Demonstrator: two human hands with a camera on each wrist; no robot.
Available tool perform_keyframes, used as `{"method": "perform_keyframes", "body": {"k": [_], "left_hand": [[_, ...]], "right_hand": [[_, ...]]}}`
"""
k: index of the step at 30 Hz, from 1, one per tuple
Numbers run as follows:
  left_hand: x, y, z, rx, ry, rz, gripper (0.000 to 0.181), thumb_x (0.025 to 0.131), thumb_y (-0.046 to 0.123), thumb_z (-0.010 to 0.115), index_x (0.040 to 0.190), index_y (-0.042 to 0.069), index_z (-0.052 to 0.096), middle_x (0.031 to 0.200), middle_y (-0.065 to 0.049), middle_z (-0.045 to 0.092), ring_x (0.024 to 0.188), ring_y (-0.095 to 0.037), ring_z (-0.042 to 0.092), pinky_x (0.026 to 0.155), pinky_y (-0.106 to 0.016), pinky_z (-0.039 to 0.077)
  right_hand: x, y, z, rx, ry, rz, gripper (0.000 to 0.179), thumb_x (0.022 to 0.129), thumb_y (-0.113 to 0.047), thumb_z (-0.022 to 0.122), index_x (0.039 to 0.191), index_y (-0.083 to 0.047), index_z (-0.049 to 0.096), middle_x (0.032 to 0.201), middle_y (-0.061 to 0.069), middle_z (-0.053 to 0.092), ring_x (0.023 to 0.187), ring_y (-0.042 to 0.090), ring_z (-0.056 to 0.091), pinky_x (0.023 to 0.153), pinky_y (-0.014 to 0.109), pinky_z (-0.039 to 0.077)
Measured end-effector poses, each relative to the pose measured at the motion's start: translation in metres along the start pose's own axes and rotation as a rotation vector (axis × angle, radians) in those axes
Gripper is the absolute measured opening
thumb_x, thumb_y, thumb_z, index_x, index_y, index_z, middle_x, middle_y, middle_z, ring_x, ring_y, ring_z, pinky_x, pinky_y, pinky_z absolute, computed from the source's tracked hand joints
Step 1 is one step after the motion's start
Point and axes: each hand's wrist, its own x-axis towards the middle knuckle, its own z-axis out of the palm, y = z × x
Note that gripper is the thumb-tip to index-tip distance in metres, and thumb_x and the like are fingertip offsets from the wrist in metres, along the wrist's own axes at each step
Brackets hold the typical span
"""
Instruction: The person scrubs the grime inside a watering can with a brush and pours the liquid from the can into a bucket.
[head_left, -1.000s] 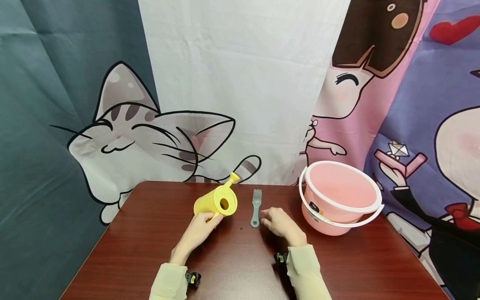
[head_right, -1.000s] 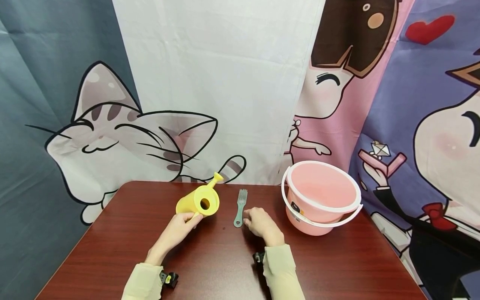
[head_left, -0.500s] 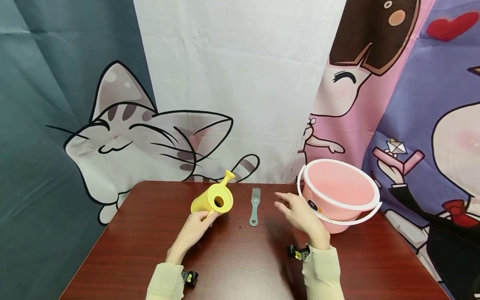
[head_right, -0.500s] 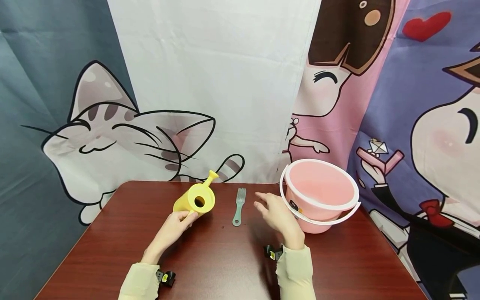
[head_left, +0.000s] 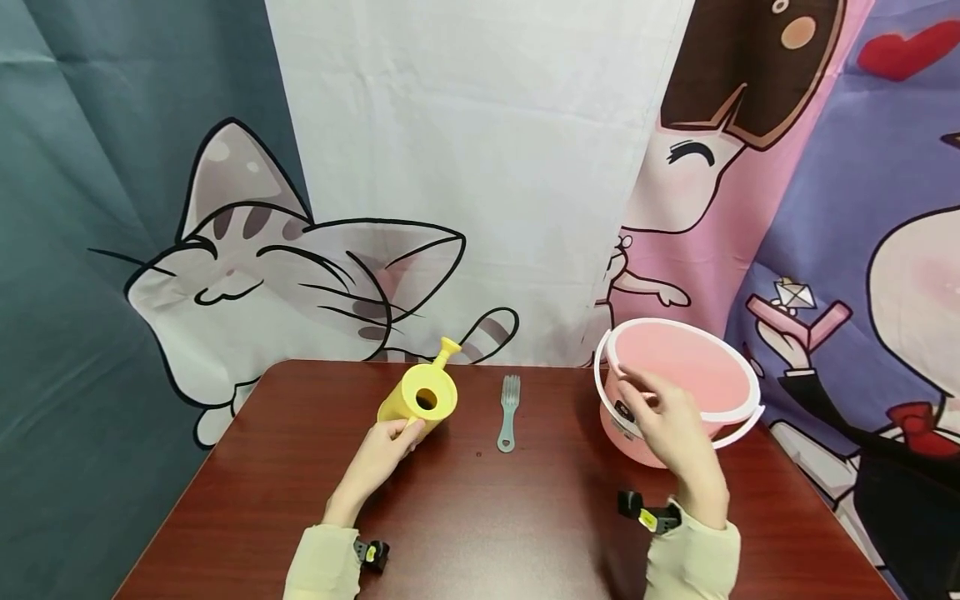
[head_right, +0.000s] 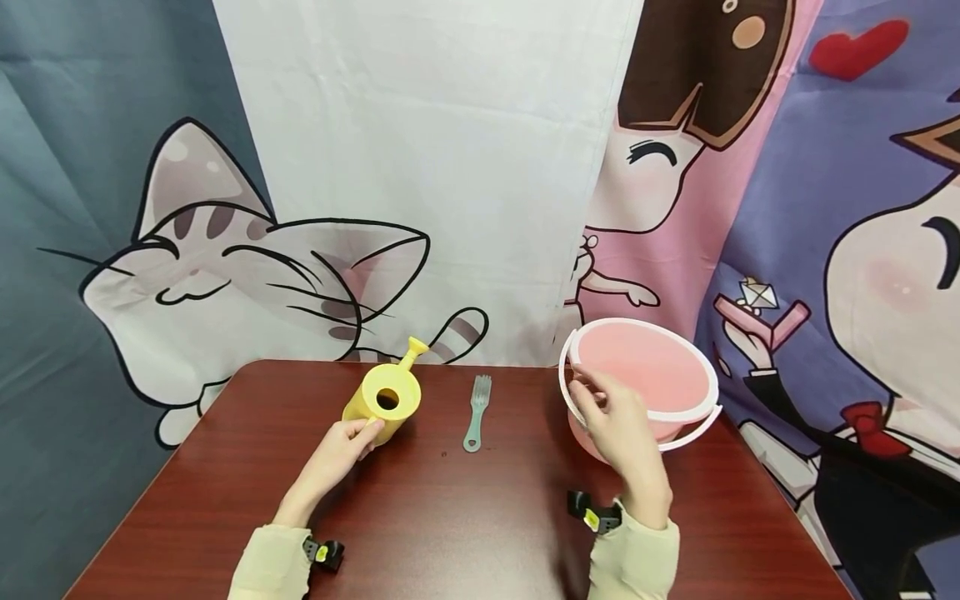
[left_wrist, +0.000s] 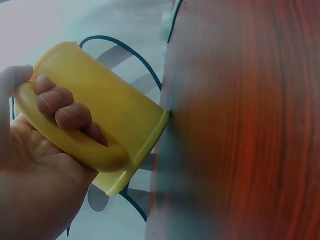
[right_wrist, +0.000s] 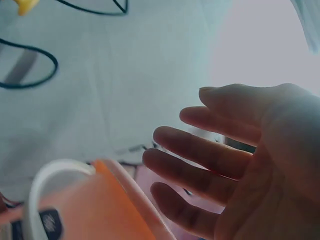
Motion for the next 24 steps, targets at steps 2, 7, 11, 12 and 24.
{"method": "perform_keyframes", "body": {"k": [2, 7, 11, 12, 24], "left_hand": [[0.000, -0.001, -0.001, 0.000, 0.003, -0.009, 0.058, 0.095, 0.049, 0.058, 0.071, -0.004, 0.057, 0.054, 0.003, 0.037, 0.050, -0.011, 0.034, 0.051, -0.023, 0.028], [0.000, -0.004, -0.002, -0.007, 0.017, -0.021, 0.061, 0.095, 0.050, 0.058, 0.073, -0.006, 0.058, 0.053, 0.002, 0.037, 0.050, -0.011, 0.033, 0.051, -0.024, 0.028], [0.000, -0.006, -0.002, -0.020, 0.025, -0.015, 0.059, 0.095, 0.050, 0.059, 0.071, -0.005, 0.057, 0.054, 0.001, 0.039, 0.050, -0.011, 0.035, 0.052, -0.024, 0.030], [-0.001, -0.006, -0.002, -0.023, 0.023, -0.015, 0.059, 0.095, 0.049, 0.059, 0.071, -0.005, 0.057, 0.054, 0.001, 0.040, 0.051, -0.012, 0.035, 0.052, -0.024, 0.030], [0.001, -0.009, -0.007, -0.036, 0.049, 0.019, 0.051, 0.099, 0.041, 0.057, 0.064, 0.003, 0.056, 0.054, 0.000, 0.043, 0.051, -0.013, 0.039, 0.054, -0.026, 0.035]], "right_hand": [[-0.004, 0.004, -0.010, -0.007, 0.039, 0.046, 0.029, 0.098, -0.020, 0.061, 0.124, -0.007, 0.067, 0.110, 0.010, 0.070, 0.087, 0.028, 0.069, 0.072, 0.018, 0.047], [-0.011, 0.016, -0.030, -0.003, 0.132, 0.140, 0.032, 0.099, -0.026, 0.060, 0.125, -0.009, 0.066, 0.110, 0.014, 0.070, 0.081, 0.007, 0.068, 0.069, 0.009, 0.043], [-0.014, 0.023, -0.040, 0.033, 0.205, 0.182, 0.031, 0.098, -0.024, 0.061, 0.124, -0.007, 0.067, 0.112, 0.019, 0.068, 0.066, -0.004, 0.066, 0.063, 0.008, 0.044], [-0.014, 0.024, -0.042, 0.033, 0.222, 0.187, 0.031, 0.098, -0.023, 0.062, 0.123, -0.007, 0.067, 0.112, 0.019, 0.068, 0.064, -0.006, 0.064, 0.063, 0.008, 0.044], [0.001, 0.064, -0.064, -0.150, 0.329, 0.130, 0.022, 0.093, -0.012, 0.063, 0.112, -0.009, 0.074, 0.109, 0.013, 0.068, 0.073, -0.024, 0.043, 0.066, 0.006, 0.035]]}}
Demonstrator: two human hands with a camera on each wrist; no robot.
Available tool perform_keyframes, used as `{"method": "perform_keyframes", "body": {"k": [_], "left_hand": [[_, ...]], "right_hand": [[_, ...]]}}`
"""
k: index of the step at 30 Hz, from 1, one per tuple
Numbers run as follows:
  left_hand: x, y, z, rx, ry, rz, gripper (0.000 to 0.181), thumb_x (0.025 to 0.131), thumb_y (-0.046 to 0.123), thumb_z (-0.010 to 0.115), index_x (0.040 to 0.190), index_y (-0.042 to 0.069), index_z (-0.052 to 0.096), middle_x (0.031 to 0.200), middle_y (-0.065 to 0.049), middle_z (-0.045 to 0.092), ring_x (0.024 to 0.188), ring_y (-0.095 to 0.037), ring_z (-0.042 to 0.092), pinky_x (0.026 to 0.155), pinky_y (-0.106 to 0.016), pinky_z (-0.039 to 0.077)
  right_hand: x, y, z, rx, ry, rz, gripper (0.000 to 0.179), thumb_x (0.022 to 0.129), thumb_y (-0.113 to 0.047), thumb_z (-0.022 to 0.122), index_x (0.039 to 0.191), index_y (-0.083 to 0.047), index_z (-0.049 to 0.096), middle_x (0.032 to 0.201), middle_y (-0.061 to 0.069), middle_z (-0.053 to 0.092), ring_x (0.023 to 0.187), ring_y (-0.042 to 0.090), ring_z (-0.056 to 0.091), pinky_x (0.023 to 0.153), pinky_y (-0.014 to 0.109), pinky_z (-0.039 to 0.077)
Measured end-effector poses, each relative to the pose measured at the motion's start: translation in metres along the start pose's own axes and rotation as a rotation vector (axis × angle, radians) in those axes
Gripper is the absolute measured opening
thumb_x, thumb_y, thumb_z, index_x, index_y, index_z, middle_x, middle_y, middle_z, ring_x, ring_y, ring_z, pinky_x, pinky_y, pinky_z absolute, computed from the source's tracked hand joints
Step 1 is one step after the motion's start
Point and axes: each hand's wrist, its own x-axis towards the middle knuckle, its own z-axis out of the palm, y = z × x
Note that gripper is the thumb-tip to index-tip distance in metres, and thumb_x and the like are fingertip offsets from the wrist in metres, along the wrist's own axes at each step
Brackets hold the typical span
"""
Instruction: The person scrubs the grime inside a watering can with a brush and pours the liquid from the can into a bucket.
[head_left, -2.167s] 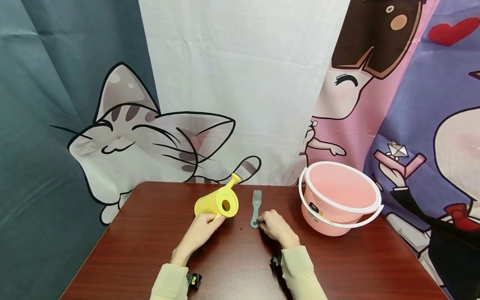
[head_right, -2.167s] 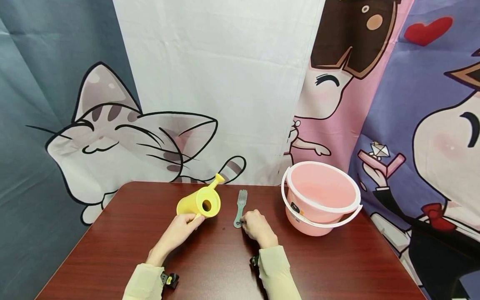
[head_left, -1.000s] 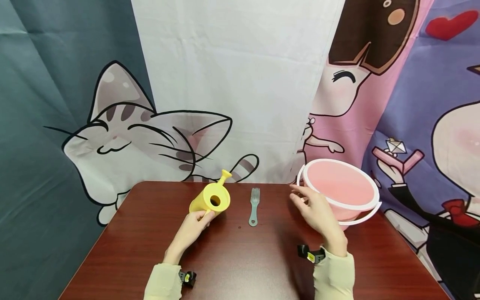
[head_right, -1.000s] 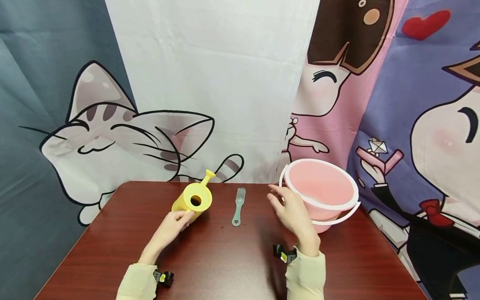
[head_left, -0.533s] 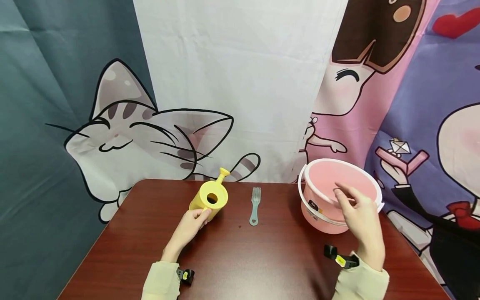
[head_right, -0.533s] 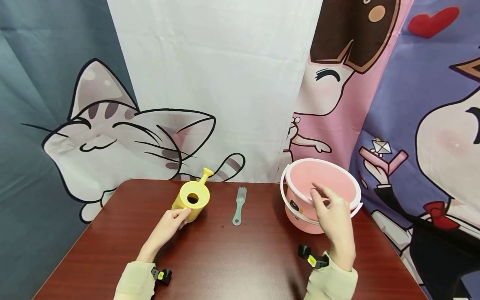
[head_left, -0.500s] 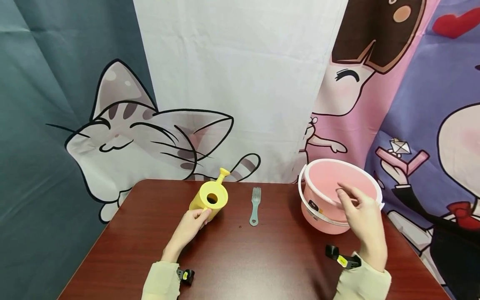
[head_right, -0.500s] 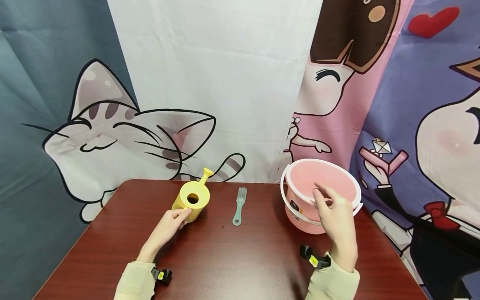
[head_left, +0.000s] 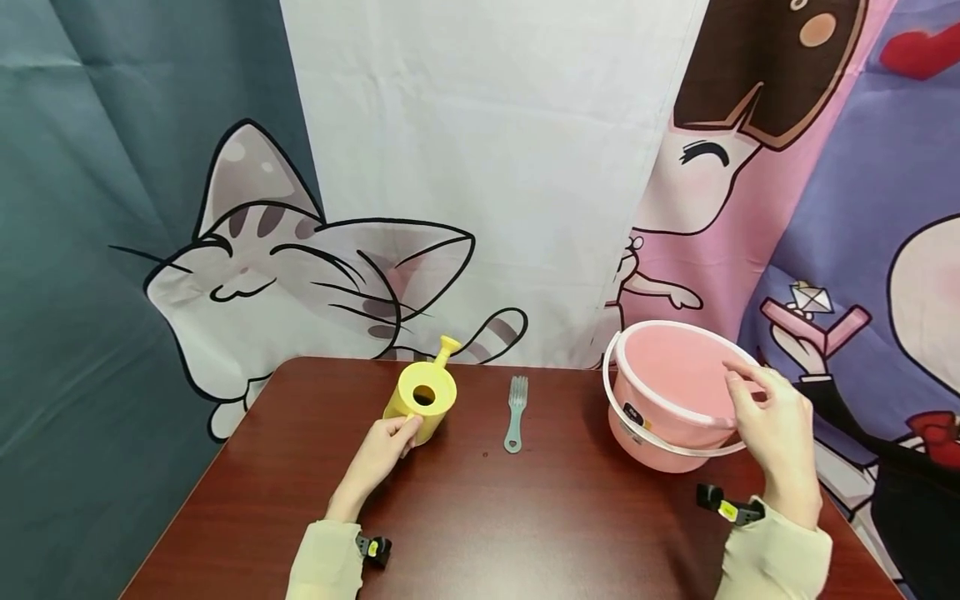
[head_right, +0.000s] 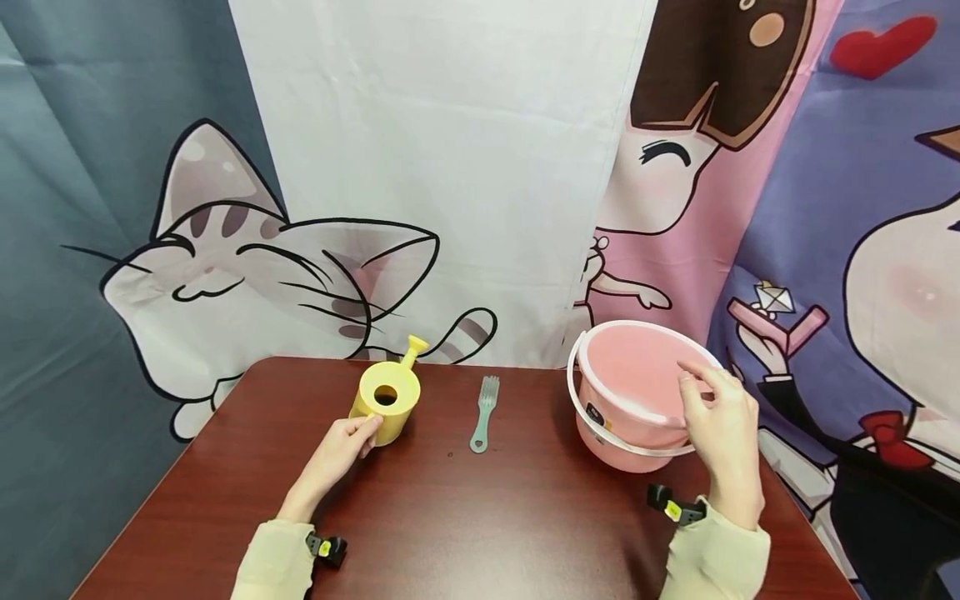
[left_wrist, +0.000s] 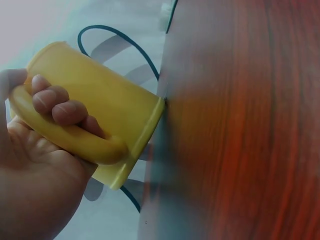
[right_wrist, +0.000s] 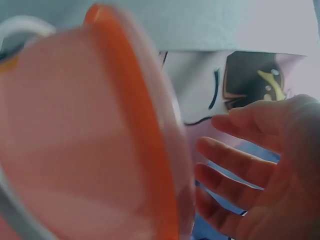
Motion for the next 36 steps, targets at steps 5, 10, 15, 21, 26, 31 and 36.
{"method": "perform_keyframes", "body": {"k": [5, 10, 15, 21, 26, 31, 36], "left_hand": [[0.001, 0.000, 0.000, -0.006, 0.001, -0.012, 0.049, 0.100, 0.035, 0.056, 0.066, 0.000, 0.057, 0.055, -0.002, 0.044, 0.053, -0.012, 0.041, 0.057, -0.026, 0.036], [-0.001, 0.006, -0.003, -0.029, -0.007, -0.037, 0.046, 0.102, 0.027, 0.055, 0.068, -0.004, 0.058, 0.057, -0.009, 0.046, 0.055, -0.015, 0.042, 0.059, -0.026, 0.036], [-0.010, 0.027, -0.009, -0.042, -0.017, -0.026, 0.044, 0.102, 0.021, 0.053, 0.070, -0.007, 0.057, 0.058, -0.014, 0.047, 0.056, -0.015, 0.044, 0.059, -0.026, 0.038], [-0.013, 0.027, -0.009, -0.085, -0.012, -0.038, 0.045, 0.103, 0.020, 0.051, 0.071, -0.010, 0.056, 0.058, -0.014, 0.048, 0.056, -0.017, 0.045, 0.059, -0.028, 0.040], [-0.006, 0.002, -0.005, -0.138, 0.017, -0.096, 0.047, 0.103, 0.024, 0.051, 0.070, -0.009, 0.056, 0.057, -0.011, 0.046, 0.055, -0.018, 0.044, 0.059, -0.032, 0.040], [-0.004, -0.011, -0.003, -0.172, 0.071, -0.118, 0.050, 0.102, 0.033, 0.053, 0.069, -0.004, 0.056, 0.056, -0.006, 0.045, 0.054, -0.016, 0.044, 0.057, -0.030, 0.039], [-0.006, -0.012, -0.002, -0.180, 0.078, -0.118, 0.051, 0.101, 0.035, 0.052, 0.068, -0.004, 0.055, 0.056, -0.005, 0.046, 0.055, -0.016, 0.045, 0.057, -0.030, 0.039]], "right_hand": [[0.011, 0.021, -0.007, -0.058, -0.013, 0.017, 0.024, 0.095, -0.015, 0.059, 0.114, -0.007, 0.072, 0.112, 0.015, 0.067, 0.072, -0.010, 0.047, 0.069, 0.017, 0.034], [0.019, 0.043, -0.015, -0.100, -0.092, 0.094, 0.032, 0.099, -0.024, 0.051, 0.118, -0.004, 0.068, 0.122, 0.023, 0.062, 0.101, 0.035, 0.057, 0.088, 0.040, 0.038], [0.026, 0.066, -0.019, -0.090, -0.178, 0.124, 0.037, 0.101, -0.028, 0.047, 0.123, -0.004, 0.064, 0.126, 0.027, 0.057, 0.119, 0.050, 0.046, 0.100, 0.058, 0.030], [0.030, 0.082, -0.019, -0.100, -0.259, 0.156, 0.043, 0.102, -0.034, 0.044, 0.128, -0.004, 0.060, 0.118, 0.028, 0.061, 0.115, 0.048, 0.048, 0.090, 0.057, 0.032], [0.029, 0.091, -0.018, -0.117, -0.316, 0.148, 0.043, 0.102, -0.034, 0.047, 0.128, -0.002, 0.060, 0.114, 0.029, 0.062, 0.107, 0.044, 0.052, 0.082, 0.048, 0.035], [0.031, 0.101, -0.014, -0.118, -0.357, 0.149, 0.045, 0.101, -0.036, 0.049, 0.130, -0.002, 0.058, 0.113, 0.027, 0.063, 0.099, 0.033, 0.053, 0.075, 0.033, 0.034], [0.036, 0.103, -0.012, -0.086, -0.425, 0.201, 0.052, 0.102, -0.037, 0.047, 0.133, 0.004, 0.053, 0.119, 0.031, 0.059, 0.105, 0.038, 0.052, 0.078, 0.037, 0.035]]}}
